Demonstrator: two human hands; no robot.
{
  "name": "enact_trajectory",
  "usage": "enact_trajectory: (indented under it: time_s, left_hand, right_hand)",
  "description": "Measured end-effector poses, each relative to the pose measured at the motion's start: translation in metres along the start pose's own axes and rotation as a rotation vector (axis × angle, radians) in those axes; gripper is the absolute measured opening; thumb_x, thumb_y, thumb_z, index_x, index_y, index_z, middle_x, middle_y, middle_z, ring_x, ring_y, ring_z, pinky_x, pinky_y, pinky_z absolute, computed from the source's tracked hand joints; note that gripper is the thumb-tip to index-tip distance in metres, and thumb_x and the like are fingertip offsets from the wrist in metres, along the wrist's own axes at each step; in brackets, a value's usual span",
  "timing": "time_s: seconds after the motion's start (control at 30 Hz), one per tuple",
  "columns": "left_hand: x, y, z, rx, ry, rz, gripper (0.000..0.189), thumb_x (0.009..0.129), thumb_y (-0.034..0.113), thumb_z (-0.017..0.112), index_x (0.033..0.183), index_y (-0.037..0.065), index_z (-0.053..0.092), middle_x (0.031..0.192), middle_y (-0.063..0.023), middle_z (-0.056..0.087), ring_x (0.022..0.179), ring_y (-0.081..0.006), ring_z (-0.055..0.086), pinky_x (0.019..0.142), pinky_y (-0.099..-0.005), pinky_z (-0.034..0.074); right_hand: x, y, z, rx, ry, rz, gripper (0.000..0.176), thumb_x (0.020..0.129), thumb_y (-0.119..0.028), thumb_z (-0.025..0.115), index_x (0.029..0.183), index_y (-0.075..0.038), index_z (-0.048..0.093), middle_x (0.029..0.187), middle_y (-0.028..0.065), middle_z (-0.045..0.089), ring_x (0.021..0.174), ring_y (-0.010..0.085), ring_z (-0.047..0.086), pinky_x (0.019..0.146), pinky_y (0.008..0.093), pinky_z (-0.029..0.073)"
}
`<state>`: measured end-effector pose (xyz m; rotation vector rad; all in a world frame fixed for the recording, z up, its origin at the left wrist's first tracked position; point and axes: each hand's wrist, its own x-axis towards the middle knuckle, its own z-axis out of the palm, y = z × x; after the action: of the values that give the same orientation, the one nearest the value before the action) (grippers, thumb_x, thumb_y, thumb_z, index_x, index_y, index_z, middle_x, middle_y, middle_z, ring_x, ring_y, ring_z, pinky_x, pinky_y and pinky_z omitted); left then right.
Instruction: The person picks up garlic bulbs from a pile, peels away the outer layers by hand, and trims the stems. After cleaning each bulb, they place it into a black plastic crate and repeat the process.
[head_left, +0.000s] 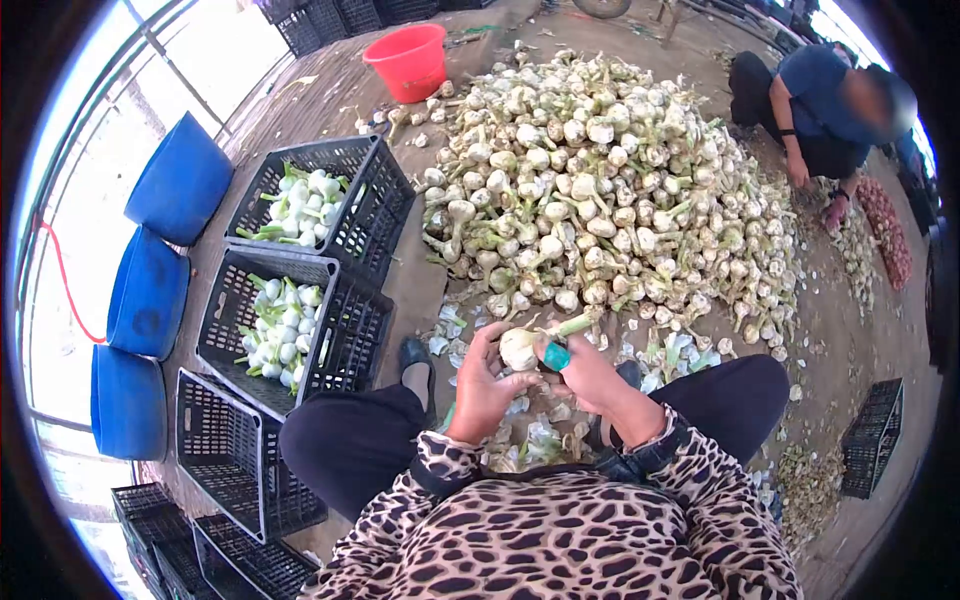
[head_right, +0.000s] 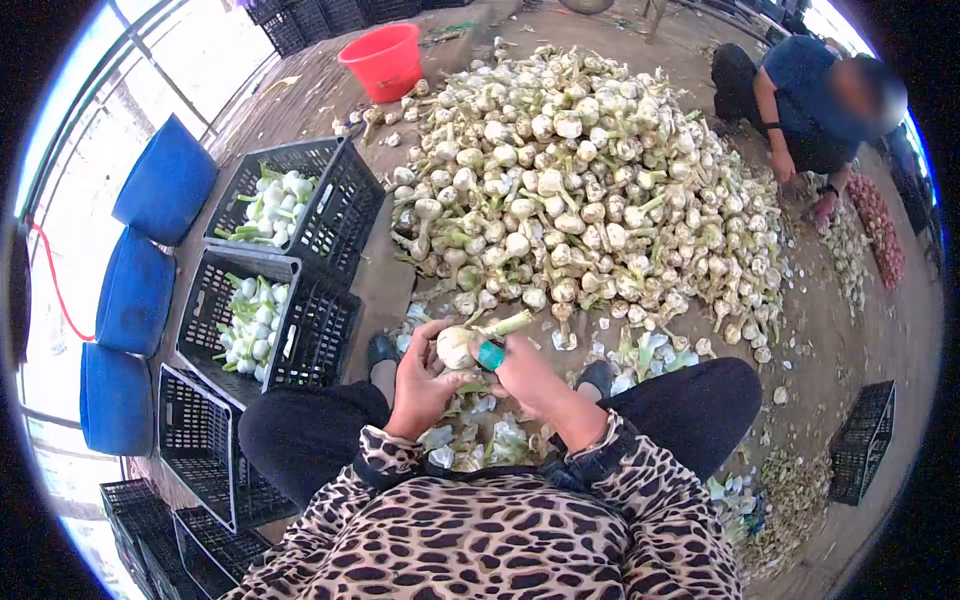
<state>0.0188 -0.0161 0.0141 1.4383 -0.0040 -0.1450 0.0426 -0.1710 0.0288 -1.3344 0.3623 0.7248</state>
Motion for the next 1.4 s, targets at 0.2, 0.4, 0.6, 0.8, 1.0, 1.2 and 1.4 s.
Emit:
enact_trajectory:
  time_s: [0.2,0.4,0.6,0.8,1.0,1.2,1.4]
  left_hand:
    - [-0.002,0.001,-0.007,-0.12,0.01,-0.043,0.065,0.073,0.0,0.073,0.128,0.0,0.037,0.12,-0.0096,0.051,0.108,-0.0186,0.054,0.091,-0.0312,0.047]
    - [-0.002,0.011,0.001,-0.524,0.07,-0.219,0.04,0.096,0.035,0.047,0.122,0.004,0.043,0.11,-0.0085,0.054,0.097,-0.0179,0.056,0.076,-0.0301,0.05]
    - [0.008,-0.022,-0.019,-0.88,-0.309,-0.517,0.049,0.098,0.047,0.03,0.115,0.007,0.052,0.093,-0.0065,0.06,0.073,-0.0172,0.056,0.057,-0.028,0.045]
    - [0.002,-0.004,0.006,-0.023,0.088,0.093,0.046,0.089,0.029,0.059,0.122,0.002,0.043,0.108,-0.0082,0.056,0.099,-0.0178,0.054,0.085,-0.0306,0.046]
    - [0.001,-0.007,-0.002,-0.715,0.007,-0.269,0.045,0.086,0.032,0.063,0.118,0.004,0.048,0.112,-0.0072,0.057,0.103,-0.0197,0.056,0.09,-0.0345,0.046]
    - [-0.004,-0.006,-0.009,-0.968,-0.062,-0.324,0.048,0.088,0.037,0.059,0.124,0.007,0.048,0.116,-0.0077,0.058,0.108,-0.0217,0.056,0.091,-0.0377,0.05]
    - [-0.002,-0.011,-0.017,-1.031,-0.215,-0.293,0.052,0.082,0.03,0.065,0.123,0.003,0.048,0.113,-0.0157,0.058,0.102,-0.0286,0.057,0.087,-0.0388,0.049]
  right_hand:
    - [0.001,0.005,-0.004,0.066,-0.107,-0.152,0.027,0.091,-0.031,0.058,0.093,-0.004,0.059,0.067,-0.0007,0.05,0.051,0.0069,0.043,0.043,0.0224,0.032]
    - [0.007,0.006,-0.02,-0.438,-0.122,-0.542,0.026,0.088,-0.026,0.06,0.099,-0.003,0.064,0.085,0.0088,0.067,0.07,0.0146,0.06,0.062,0.0305,0.046]
    - [0.003,0.007,-0.024,-0.522,-0.083,-0.539,0.028,0.087,-0.024,0.061,0.104,-0.002,0.064,0.09,0.0096,0.068,0.08,0.0167,0.061,0.073,0.0321,0.046]
    - [-0.001,0.016,-0.009,-0.309,-0.01,-0.442,0.025,0.087,-0.027,0.061,0.094,-0.004,0.066,0.071,-0.0014,0.063,0.058,0.0098,0.054,0.053,0.028,0.041]
    - [-0.002,0.013,-0.018,0.028,-0.24,-0.392,0.025,0.085,-0.025,0.063,0.106,-0.01,0.063,0.085,0.0026,0.064,0.074,0.0124,0.059,0.063,0.0269,0.046]
    - [0.016,0.023,-0.052,0.898,-0.382,-0.157,0.021,0.088,-0.015,0.056,0.107,-0.007,0.054,0.091,0.0059,0.061,0.081,0.02,0.061,0.07,0.0292,0.053]
    - [0.025,0.007,-0.073,-0.322,0.108,-0.259,0.039,0.088,-0.028,0.061,0.117,-0.003,0.053,0.089,0.0114,0.066,0.075,0.02,0.062,0.066,0.0312,0.05]
